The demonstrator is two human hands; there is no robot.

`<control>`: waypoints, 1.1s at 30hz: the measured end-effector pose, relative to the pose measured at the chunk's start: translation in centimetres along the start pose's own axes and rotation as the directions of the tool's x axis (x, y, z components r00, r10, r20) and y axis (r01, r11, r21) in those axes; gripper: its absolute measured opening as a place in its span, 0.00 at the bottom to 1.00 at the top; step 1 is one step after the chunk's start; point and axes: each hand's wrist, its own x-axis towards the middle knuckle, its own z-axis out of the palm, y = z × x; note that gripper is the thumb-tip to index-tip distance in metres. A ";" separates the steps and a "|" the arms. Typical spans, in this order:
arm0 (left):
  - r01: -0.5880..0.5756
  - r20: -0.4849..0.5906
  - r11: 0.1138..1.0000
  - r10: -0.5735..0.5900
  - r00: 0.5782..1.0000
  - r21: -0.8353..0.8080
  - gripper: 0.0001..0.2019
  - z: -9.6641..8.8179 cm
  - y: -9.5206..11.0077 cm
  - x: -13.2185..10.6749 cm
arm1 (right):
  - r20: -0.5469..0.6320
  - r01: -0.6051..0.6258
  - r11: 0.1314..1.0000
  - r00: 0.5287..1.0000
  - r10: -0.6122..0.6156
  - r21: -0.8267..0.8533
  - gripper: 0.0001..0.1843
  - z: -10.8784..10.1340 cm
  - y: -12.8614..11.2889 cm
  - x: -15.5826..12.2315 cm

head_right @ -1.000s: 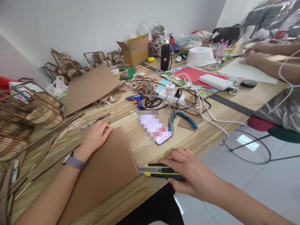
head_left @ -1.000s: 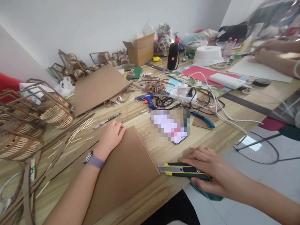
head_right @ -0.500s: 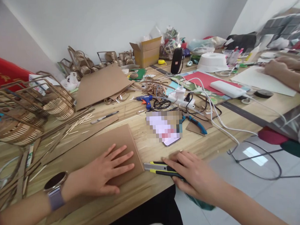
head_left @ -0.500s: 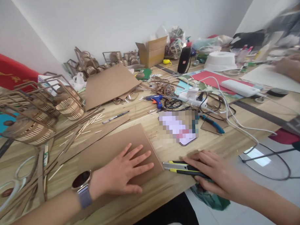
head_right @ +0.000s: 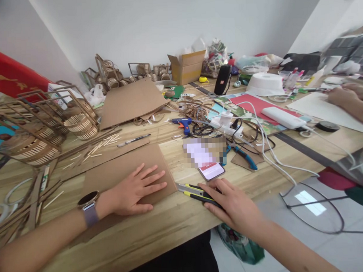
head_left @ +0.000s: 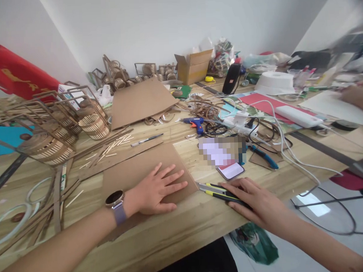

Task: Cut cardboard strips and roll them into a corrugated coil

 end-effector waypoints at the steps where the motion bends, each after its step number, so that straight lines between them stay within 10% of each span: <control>1: 0.006 0.005 1.000 -0.006 1.000 0.002 0.32 0.0 0.0 0.0 | -0.004 -0.004 1.000 1.000 0.004 0.011 0.23 0.0 -0.1 -0.1; 20: 0.091 -0.009 0.996 -0.091 0.996 0.015 0.31 0.0 0.8 0.5 | -0.109 -0.093 0.995 0.990 0.089 -0.033 0.22 0.9 -1.7 -1.2; 33: 0.118 -0.042 0.993 -0.116 0.992 0.025 0.24 -0.8 -3.6 -0.3 | -0.126 -0.099 0.994 0.988 0.094 -0.042 0.23 1.0 -1.4 -0.2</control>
